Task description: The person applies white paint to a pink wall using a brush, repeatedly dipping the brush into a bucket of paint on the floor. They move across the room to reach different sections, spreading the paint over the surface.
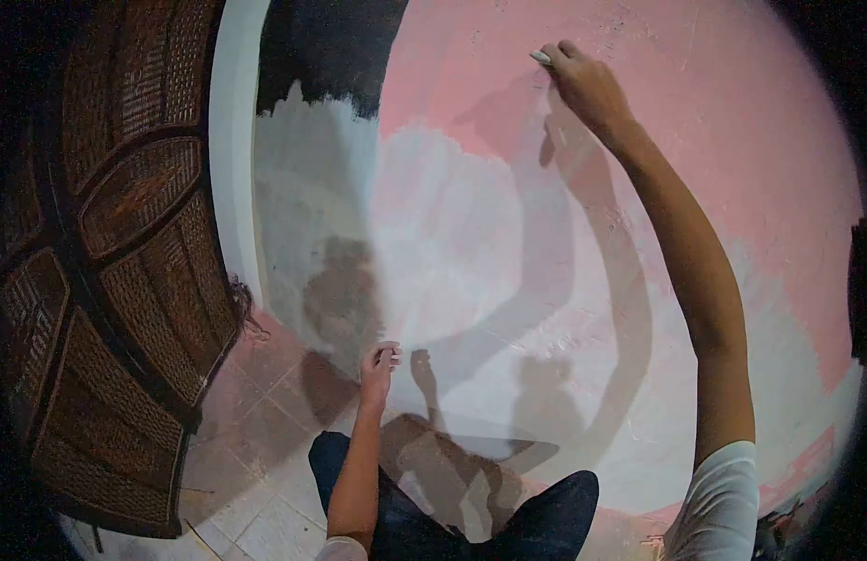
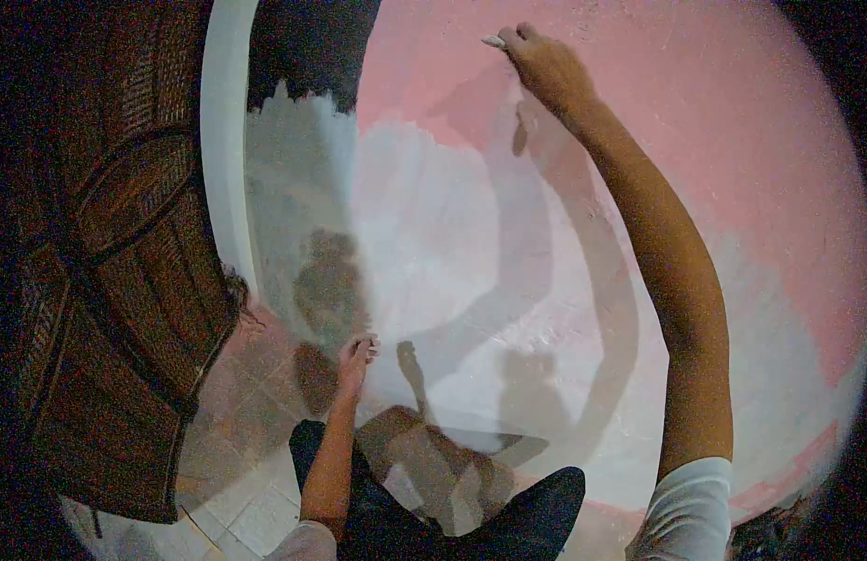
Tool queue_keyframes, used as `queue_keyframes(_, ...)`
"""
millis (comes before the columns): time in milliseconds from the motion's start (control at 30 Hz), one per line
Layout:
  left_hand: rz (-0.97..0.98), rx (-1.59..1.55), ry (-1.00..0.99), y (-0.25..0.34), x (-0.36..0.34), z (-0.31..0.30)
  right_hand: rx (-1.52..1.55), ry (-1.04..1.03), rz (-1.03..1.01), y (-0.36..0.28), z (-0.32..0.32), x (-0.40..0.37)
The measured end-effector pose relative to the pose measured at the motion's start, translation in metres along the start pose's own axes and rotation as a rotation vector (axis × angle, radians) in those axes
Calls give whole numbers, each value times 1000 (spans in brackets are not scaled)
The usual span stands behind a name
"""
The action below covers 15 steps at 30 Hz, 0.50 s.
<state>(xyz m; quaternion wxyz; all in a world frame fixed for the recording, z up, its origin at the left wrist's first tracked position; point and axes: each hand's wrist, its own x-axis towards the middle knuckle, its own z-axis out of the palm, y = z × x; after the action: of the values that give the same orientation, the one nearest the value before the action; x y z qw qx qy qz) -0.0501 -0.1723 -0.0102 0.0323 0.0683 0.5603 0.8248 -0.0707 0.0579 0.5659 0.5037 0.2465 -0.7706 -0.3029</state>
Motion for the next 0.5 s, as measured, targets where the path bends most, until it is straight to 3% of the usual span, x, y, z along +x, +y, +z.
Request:
queue_keyframes(100, 27, -30, 4, -2, 1, 3, -81, 26, -92, -18, -3, -17)
queue_keyframes(167, 4, -2, -4, 2, 1, 4, -138, -127, -172, -48, 28, -57)
queue_keyframes(233, 15, 1, -22, 2, 1, 4, 94, -268, -306, -79, 42, -85)
queue_keyframes(333, 46, -20, -24, 4, -3, 0, 563, -279, -74, -102, 20, -60)
queue_keyframes(367, 38, -12, -19, 8, -5, 1, 582, -223, -37, -97, 12, -55)
queue_keyframes(500, 30, -2, -5, 13, -6, 4, 236, -97, -22, -70, -5, -35)
